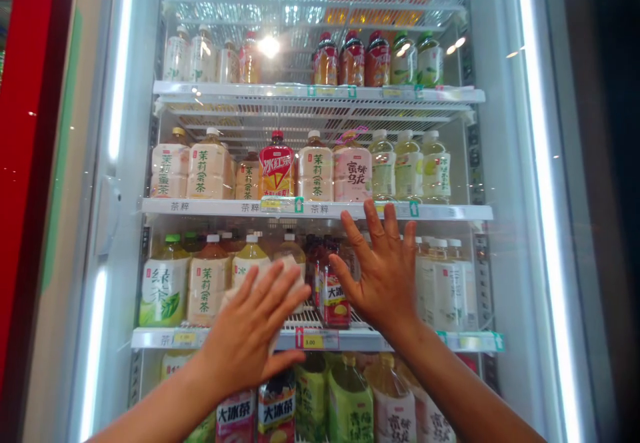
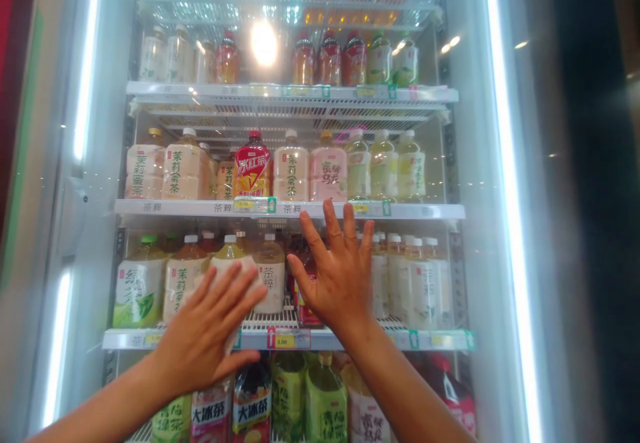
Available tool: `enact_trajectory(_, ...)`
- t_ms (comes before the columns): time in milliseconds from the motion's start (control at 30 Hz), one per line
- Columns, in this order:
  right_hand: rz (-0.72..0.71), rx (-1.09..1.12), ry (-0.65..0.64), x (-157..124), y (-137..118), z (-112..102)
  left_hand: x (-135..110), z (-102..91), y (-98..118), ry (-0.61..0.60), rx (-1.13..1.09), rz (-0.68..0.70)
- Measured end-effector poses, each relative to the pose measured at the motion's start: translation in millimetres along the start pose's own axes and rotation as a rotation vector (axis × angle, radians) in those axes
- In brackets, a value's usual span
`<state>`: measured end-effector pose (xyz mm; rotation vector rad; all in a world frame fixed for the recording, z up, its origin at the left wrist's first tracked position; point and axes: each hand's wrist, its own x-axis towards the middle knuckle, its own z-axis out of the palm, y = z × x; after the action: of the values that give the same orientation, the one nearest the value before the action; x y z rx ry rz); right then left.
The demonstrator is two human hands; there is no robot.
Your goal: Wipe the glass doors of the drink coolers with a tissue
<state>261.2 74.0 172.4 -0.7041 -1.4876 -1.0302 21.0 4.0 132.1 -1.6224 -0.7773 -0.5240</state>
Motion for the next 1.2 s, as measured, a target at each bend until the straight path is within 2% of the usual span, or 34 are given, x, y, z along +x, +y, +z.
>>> enact_trajectory(100, 0.006, 0.010, 0.003, 0, 0, 0, 28, -2.0, -36, 0.078, -0.010, -0.273)
enact_trajectory(167, 0.007, 0.012, 0.004, 0, 0, 0, 29, -2.0, -36, 0.097, -0.015, -0.348)
enact_trajectory(233, 0.008, 0.012, 0.004, 0, 0, 0, 10, -1.2, -14, 0.067, -0.018, -0.271)
enact_trajectory(300, 0.009, 0.011, 0.004, 0, 0, 0, -17, -1.0, 8, 0.011, -0.016, -0.097)
enact_trajectory(367, 0.006, 0.008, 0.000, -1, 1, 0, -29, -2.6, 9, -0.030, -0.006, 0.035)
enact_trajectory(433, 0.001, 0.000, -0.003, -1, 1, 0, -20, -5.2, -13, -0.022, 0.000, -0.002)
enact_trajectory(500, -0.006, -0.009, -0.006, -1, 2, 1, -1, -7.1, -42, 0.027, 0.006, -0.183)
enact_trajectory(567, -0.010, -0.013, -0.004, -2, 3, 1, 9, -7.4, -52, 0.066, 0.005, -0.317)
enact_trajectory(600, -0.010, -0.014, -0.003, -2, 3, 1, 5, -7.0, -48, 0.066, 0.002, -0.334)
enact_trajectory(667, -0.008, -0.014, 0.001, -1, 2, 1, -16, -6.0, -25, 0.026, -0.007, -0.255)
enact_trajectory(733, -0.002, -0.009, 0.001, -1, 1, 0, -42, -5.4, -5, -0.026, -0.014, -0.080)
enact_trajectory(767, 0.001, -0.006, 0.001, -1, 1, 0, -50, -5.6, -4, -0.051, -0.007, 0.007)
enact_trajectory(800, 0.002, -0.003, 0.002, -1, 1, 0, -52, -6.5, -9, -0.055, 0.004, 0.043)
enact_trajectory(833, 0.001, -0.003, 0.003, -1, 1, 0, -48, -7.9, -22, -0.054, 0.019, 0.022)
enact_trajectory(933, -0.009, -0.007, 0.007, -2, 2, 0, -17, -12.9, -72, 0.047, 0.036, -0.237)
enact_trajectory(1000, -0.009, -0.005, 0.002, -2, 3, 0, -5, -13.9, -84, 0.070, 0.025, -0.328)
enact_trajectory(1033, -0.008, -0.003, -0.001, -2, 3, 1, -8, -13.4, -79, 0.066, 0.018, -0.338)
enact_trajectory(1100, -0.008, 0.000, 0.002, -2, 4, 1, -28, -11.1, -51, 0.031, 0.005, -0.297)
enact_trajectory(1200, -0.009, 0.003, 0.018, -2, 4, 1, -60, -8.5, -10, -0.049, 0.002, -0.157)
